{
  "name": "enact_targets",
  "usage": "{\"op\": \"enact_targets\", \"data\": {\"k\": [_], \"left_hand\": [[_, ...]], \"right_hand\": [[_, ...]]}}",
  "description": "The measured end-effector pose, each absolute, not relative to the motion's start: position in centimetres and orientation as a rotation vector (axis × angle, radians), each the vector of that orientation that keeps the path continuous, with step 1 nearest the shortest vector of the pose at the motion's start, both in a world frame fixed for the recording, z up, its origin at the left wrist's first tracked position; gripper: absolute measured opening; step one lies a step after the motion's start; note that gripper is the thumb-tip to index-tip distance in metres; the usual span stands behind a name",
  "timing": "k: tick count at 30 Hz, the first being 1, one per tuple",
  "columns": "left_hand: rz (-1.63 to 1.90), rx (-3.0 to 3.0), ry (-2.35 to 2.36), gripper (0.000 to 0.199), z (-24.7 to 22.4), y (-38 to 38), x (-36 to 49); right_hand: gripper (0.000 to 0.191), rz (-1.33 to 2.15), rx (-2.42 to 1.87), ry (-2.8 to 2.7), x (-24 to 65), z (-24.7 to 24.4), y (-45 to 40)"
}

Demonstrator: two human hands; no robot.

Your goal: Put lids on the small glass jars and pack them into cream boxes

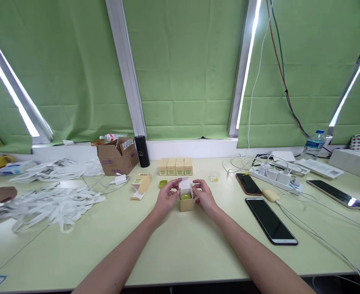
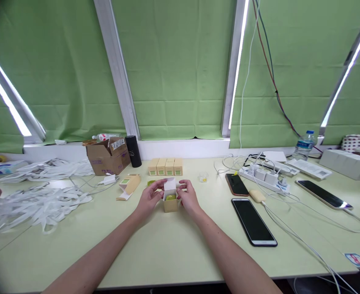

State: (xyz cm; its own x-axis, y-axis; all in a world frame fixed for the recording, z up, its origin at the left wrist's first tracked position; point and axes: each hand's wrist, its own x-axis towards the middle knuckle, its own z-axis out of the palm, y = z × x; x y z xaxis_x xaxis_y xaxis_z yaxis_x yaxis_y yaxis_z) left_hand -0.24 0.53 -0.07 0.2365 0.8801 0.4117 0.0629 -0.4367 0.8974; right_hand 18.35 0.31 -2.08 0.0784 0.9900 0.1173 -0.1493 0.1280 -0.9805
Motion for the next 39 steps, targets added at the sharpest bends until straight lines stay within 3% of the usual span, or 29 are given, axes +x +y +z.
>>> {"op": "enact_targets", "data": {"k": [29,39], "left_hand": [[1.212,1.813,0.944,0.037,-1.3,1.0,0.2],[1.252,1.869,0.934,0.018,-0.6,0.6,0.3]], "right_hand": [[0.047,1.002,-1.072,-1.309,17.8,-3.1,0.4],[0.027,0.731,-1.014,-1.413,17.9,-2.8,0.2]]}}
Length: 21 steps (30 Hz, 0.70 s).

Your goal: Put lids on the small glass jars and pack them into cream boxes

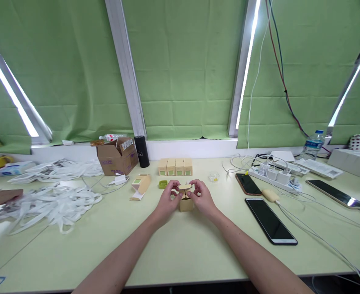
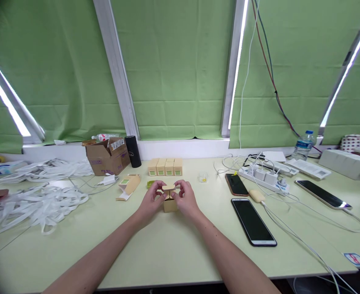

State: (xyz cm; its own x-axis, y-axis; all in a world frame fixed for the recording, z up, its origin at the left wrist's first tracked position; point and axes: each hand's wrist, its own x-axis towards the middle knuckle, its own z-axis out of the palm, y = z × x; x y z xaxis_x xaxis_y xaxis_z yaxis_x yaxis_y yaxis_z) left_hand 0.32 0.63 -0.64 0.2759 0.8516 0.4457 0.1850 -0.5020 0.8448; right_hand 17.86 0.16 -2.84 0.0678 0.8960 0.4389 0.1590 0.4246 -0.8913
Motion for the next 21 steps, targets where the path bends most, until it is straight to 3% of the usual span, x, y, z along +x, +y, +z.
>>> {"op": "enact_targets", "data": {"k": [17,21], "left_hand": [[1.318,2.071,0.913,0.006,-0.1,0.4,-0.2],[1.385,2.221,0.785,0.010,0.7,-0.1,-0.9]], "right_hand": [[0.006,0.526,-0.832,-1.545,18.8,-1.0,-1.6],[0.007,0.454,-0.830,-1.605,18.9,-1.3,-1.4]]}}
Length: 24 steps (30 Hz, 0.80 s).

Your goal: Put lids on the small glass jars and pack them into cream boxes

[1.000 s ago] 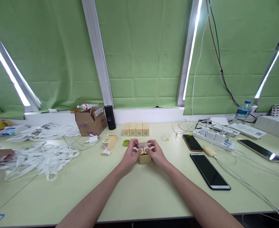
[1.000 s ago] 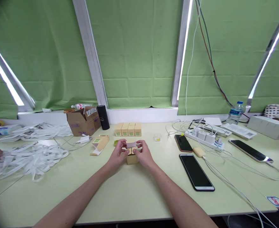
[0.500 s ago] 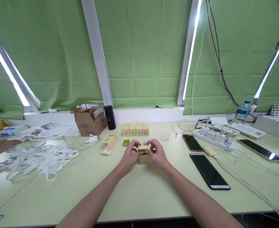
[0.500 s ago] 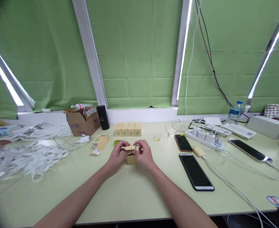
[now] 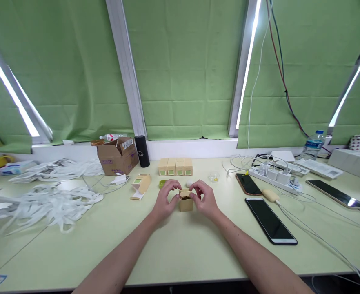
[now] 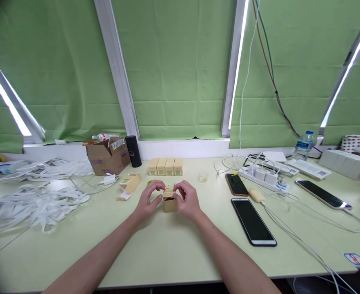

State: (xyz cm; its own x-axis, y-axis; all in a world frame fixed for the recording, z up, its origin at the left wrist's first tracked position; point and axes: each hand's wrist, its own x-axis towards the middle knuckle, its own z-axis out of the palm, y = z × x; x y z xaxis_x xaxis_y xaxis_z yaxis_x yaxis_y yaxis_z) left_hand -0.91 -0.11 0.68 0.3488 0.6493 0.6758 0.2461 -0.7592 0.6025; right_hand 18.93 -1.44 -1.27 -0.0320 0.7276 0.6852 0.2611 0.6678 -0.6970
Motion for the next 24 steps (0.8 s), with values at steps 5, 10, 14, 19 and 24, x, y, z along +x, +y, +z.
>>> {"op": "enact_targets", "data": {"k": [5,10,14,19,24], "left_hand": [[1.381,2.362,0.793,0.011,1.09,-0.64,-1.29],[1.331,2.424,0.832,0.007,1.05,-0.81,-1.26],[1.336,2.456,0.814,0.004,0.87,-0.75,-1.27],[1.352,2.468,0.801,0.005,0.65,-0.67,-1.27],[1.328,2.458,0.827,0.002,0.72,-0.72,-1.27]], "right_hand": [[0.006,0.372,-0.844,-1.684,19.07,-1.14,-1.78],[0.005,0.355,-0.858,-1.731,19.00,-1.20,-1.93],[0.006,0.350,-0.846,-1.735,18.92,-1.25,-1.91],[0.009,0.314,-0.838,-1.745,18.90,-1.24,-1.89],[0.008,0.304,-0.862,-1.752,18.89,-1.30,-1.91]]}}
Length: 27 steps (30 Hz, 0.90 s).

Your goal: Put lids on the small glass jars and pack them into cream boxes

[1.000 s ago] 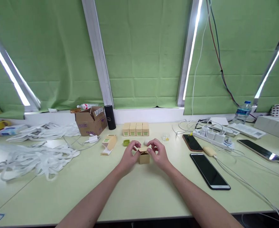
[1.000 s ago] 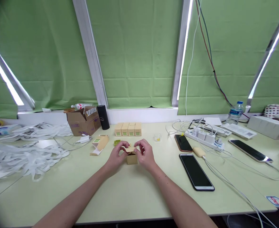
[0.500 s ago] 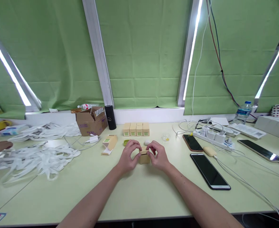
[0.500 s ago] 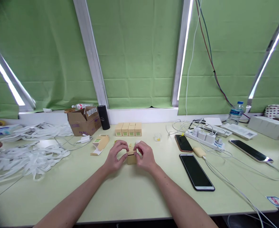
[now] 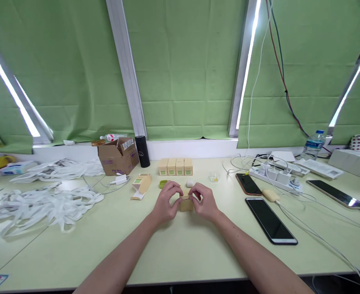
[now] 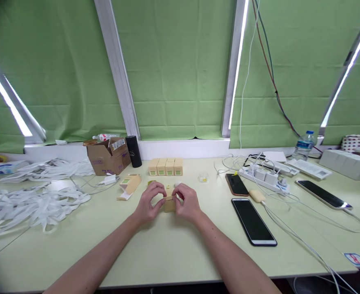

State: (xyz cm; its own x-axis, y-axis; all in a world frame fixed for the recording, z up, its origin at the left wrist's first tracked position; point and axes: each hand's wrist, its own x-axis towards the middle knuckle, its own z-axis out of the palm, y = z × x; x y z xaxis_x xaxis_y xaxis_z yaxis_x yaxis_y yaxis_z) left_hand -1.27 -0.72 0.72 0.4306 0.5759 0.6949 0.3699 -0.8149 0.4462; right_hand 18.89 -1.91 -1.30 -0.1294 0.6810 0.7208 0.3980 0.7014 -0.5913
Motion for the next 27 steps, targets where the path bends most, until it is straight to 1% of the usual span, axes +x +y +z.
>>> {"op": "enact_targets", "data": {"k": [19,27], "left_hand": [[1.289,2.512,0.809,0.012,0.7,-0.6,-1.2],[1.296,2.493,0.844,0.011,0.5,-0.4,-1.2]], "right_hand": [[0.009,0.425,-0.874,-1.745,19.1,-2.3,-1.6],[0.008,0.490,-0.874,-1.749,19.3,-2.0,-1.5]]}}
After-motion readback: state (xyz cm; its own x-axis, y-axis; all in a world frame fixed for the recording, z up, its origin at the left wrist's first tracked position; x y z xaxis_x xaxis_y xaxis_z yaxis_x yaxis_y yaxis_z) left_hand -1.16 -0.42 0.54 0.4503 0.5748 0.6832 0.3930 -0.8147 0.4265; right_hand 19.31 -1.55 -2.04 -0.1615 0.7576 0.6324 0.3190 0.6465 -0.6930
